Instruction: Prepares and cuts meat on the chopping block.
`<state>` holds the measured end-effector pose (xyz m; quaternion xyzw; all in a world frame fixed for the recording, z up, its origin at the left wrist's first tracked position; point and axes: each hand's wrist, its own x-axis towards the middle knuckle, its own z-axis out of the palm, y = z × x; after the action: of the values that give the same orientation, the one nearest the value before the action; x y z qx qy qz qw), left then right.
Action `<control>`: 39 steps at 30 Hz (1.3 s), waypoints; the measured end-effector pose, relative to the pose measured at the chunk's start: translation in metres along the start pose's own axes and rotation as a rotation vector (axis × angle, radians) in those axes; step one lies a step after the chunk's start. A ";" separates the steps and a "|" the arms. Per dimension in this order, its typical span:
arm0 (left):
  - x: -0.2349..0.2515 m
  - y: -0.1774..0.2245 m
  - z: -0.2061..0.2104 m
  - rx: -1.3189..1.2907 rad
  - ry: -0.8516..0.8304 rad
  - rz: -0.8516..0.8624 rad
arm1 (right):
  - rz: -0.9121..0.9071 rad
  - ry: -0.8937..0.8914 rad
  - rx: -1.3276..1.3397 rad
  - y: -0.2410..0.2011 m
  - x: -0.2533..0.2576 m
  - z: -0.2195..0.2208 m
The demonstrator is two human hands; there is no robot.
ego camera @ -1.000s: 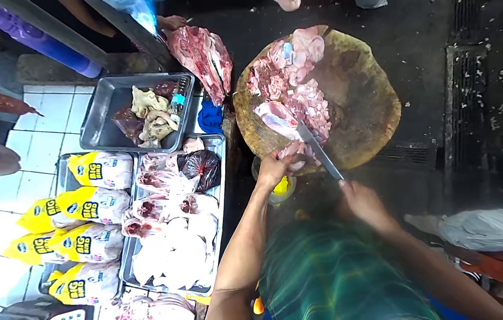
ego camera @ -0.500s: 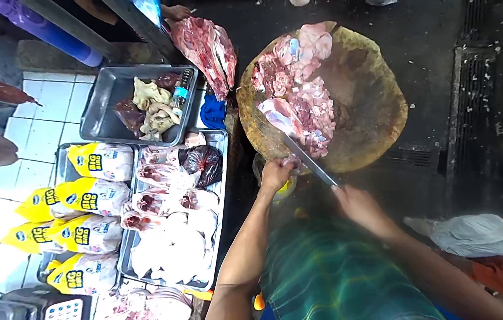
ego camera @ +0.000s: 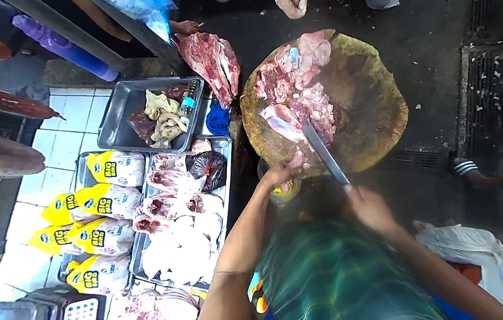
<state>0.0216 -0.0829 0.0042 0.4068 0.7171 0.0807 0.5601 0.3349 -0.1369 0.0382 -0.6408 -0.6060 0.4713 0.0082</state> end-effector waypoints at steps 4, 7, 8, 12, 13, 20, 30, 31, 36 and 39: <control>-0.008 -0.014 0.009 0.097 0.083 -0.123 | -0.349 0.289 -0.018 -0.024 -0.025 -0.001; -0.008 -0.018 0.012 0.136 0.125 -0.122 | -0.633 0.489 0.037 -0.032 -0.019 0.016; -0.007 -0.021 0.013 0.134 0.132 -0.113 | -0.630 0.458 0.000 -0.026 -0.013 0.023; -0.003 -0.030 0.013 0.142 0.181 -0.062 | -0.107 -0.038 -0.283 -0.014 0.017 0.022; -0.004 -0.033 0.012 0.129 0.199 -0.041 | -0.054 -0.057 -0.280 -0.018 0.018 0.014; -0.014 -0.047 0.014 -0.116 0.252 -0.014 | -0.356 0.276 -0.034 -0.041 -0.012 -0.005; -0.016 -0.052 0.022 -0.333 0.374 -0.002 | -0.044 -0.014 -0.237 -0.030 0.002 0.000; -0.017 -0.050 0.021 -0.375 0.367 0.006 | -0.084 0.049 -0.190 -0.032 -0.002 -0.004; -0.019 -0.047 0.026 -0.457 0.370 -0.057 | -0.437 0.220 0.034 -0.034 -0.003 0.021; -0.019 -0.033 0.026 -0.454 0.386 -0.054 | -0.250 -0.027 -0.207 -0.022 0.014 0.036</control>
<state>0.0283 -0.1264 -0.0098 0.2292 0.7844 0.3001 0.4921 0.2938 -0.1400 0.0224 -0.5514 -0.7264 0.4103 -0.0076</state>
